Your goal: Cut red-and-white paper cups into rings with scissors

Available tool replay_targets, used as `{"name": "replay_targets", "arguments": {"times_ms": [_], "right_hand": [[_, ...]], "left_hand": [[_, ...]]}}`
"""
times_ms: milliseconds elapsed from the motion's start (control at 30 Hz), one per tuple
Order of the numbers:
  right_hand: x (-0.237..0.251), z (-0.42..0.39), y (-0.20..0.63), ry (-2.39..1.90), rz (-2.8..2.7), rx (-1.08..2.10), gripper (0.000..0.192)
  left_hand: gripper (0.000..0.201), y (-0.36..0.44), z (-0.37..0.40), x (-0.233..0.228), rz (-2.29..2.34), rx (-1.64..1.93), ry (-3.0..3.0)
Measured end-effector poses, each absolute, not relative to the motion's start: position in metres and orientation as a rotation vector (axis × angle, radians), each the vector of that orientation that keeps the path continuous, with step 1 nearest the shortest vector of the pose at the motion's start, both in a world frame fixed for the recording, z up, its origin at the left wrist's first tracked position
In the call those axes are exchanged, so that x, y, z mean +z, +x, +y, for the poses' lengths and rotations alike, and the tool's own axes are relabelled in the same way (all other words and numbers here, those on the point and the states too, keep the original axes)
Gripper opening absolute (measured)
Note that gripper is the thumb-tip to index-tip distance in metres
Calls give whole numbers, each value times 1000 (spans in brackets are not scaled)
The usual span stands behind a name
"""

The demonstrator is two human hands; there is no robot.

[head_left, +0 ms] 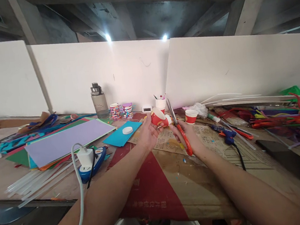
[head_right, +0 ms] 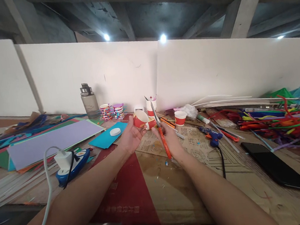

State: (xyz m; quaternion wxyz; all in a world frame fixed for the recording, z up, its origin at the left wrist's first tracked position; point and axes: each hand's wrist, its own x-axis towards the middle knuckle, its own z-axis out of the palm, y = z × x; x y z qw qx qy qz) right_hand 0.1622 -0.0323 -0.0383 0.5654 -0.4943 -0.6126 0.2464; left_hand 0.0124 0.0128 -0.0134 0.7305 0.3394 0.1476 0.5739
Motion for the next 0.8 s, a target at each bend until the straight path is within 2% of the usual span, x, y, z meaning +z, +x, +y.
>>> {"name": "replay_targets", "arguments": {"times_ms": [133, 467, 633, 800], "right_hand": [[-43, -30, 163, -1168, -1469, 638, 40], [-26, -42, 154, -1110, -1392, 615, 41], [-25, -41, 153, -1119, -1400, 588, 41], [-26, -37, 153, -1051, -1248, 748, 47]], "left_hand": [[32, 11, 10, -12, 255, 1375, 820], [48, 6, 18, -14, 427, 1333, 856], [44, 5, 15, -12, 424, 1356, 868], [54, 7, 9, -10, 377, 1368, 998]]}}
